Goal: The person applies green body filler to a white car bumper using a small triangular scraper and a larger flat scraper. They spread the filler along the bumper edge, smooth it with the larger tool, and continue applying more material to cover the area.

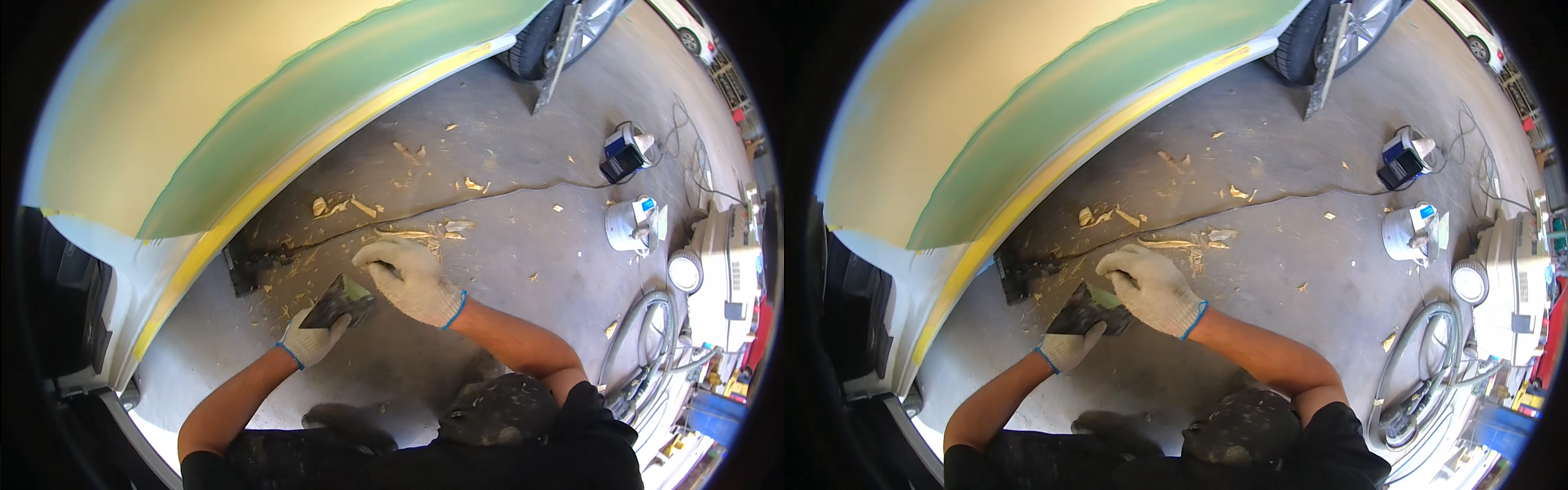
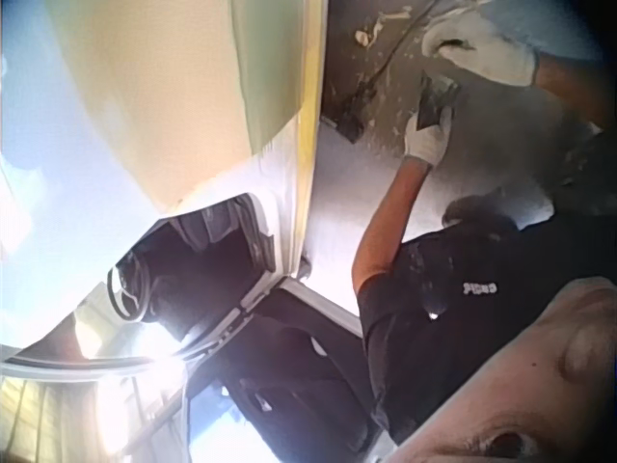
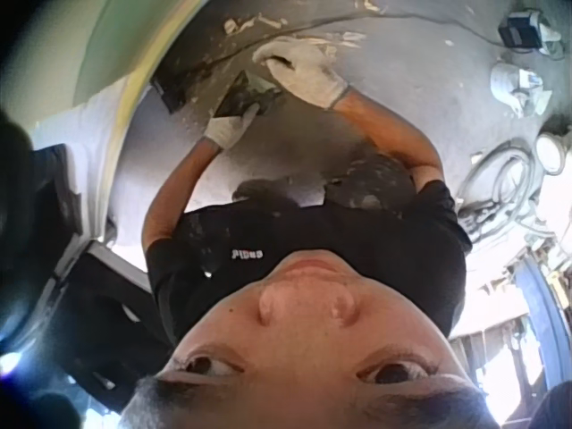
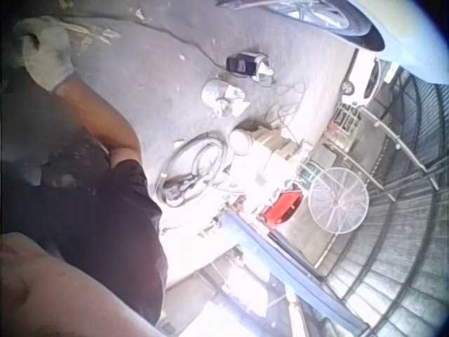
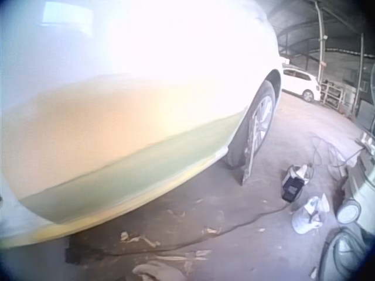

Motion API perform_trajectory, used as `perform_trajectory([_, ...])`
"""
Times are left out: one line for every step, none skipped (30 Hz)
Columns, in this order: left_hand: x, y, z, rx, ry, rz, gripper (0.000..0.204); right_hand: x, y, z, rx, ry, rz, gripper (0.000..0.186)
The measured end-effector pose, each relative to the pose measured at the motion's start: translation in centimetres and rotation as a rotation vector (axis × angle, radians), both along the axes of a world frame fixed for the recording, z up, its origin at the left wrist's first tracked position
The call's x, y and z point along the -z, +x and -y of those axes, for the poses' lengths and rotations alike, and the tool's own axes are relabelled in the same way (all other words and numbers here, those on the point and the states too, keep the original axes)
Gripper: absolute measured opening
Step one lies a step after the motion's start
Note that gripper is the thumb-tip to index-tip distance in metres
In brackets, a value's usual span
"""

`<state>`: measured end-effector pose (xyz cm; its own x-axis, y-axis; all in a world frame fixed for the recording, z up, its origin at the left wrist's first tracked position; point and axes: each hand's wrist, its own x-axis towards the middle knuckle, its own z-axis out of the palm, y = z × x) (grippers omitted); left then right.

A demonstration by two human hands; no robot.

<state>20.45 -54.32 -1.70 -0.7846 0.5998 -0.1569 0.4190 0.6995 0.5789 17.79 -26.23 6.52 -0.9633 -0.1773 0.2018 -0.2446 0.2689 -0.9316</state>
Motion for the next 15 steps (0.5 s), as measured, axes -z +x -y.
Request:
perform_trajectory([-0.3,0.3,0.1,-0.017,-0.007,0.013,0.034,0.2,0.0,0.3,-0.007,-0.011,-0.021,0.015])
perform_trajectory([-0.4,0.3,0.0,-0.025,-0.009,0.025,0.034,0.3,0.1,0.4,-0.009,-0.001,0.01,0.016])
perform_trajectory([-0.9,0.4,0.0,-0.046,-0.044,0.057,0.033,0.6,0.2,0.5,-0.019,-0.002,0.04,0.017])
perform_trajectory([-1.2,0.2,-0.2,-0.065,-0.05,0.084,0.033,0.7,0.0,0.4,-0.02,0.011,0.063,0.018])
perform_trajectory([-1.5,0.1,-0.3,-0.087,-0.059,0.109,0.032,0.7,0.0,0.5,-0.03,0.011,0.082,0.019])
perform_trajectory([-1.8,0.1,-0.4,-0.11,-0.049,0.135,0.032,0.4,0.0,0.6,-0.036,0.014,0.104,0.019])
perform_trajectory([-2.2,0.1,-0.8,-0.128,-0.029,0.161,0.032,0.3,0.1,0.5,-0.037,0.027,0.125,0.019])
perform_trajectory([-2.8,0.2,-1.0,-0.158,-0.003,0.187,0.033,0.5,0.0,0.5,-0.05,0.029,0.07,0.02])
perform_trajectory([-3.4,0.1,-1.3,-0.15,-0.037,0.228,0.034,0.6,0.1,0.5,-0.05,0.038,0.064,0.019])
perform_trajectory([-4.0,-0.2,-1.6,-0.142,-0.071,0.269,0.036,0.7,0.1,0.5,-0.051,0.047,0.057,0.019])
perform_trajectory([-4.2,-0.5,-1.7,-0.132,-0.105,0.31,0.039,0.9,0.1,0.5,-0.051,0.056,0.05,0.019])
perform_trajectory([-4.1,-0.5,-1.5,-0.133,-0.101,0.304,0.039,0.9,0.2,0.7,-0.047,0.062,0.059,0.019])
perform_trajectory([-3.8,-0.4,-1.3,-0.132,-0.097,0.299,0.039,0.9,0.3,0.8,-0.043,0.068,0.067,0.019])
perform_trajectory([-3.4,-0.3,-1.1,-0.13,-0.093,0.294,0.04,0.8,0.4,0.9,-0.037,0.076,0.076,0.019])
perform_trajectory([-3.2,-0.4,-0.9,-0.144,-0.102,0.317,0.04,0.6,0.4,1.0,-0.041,0.067,0.096,0.019])
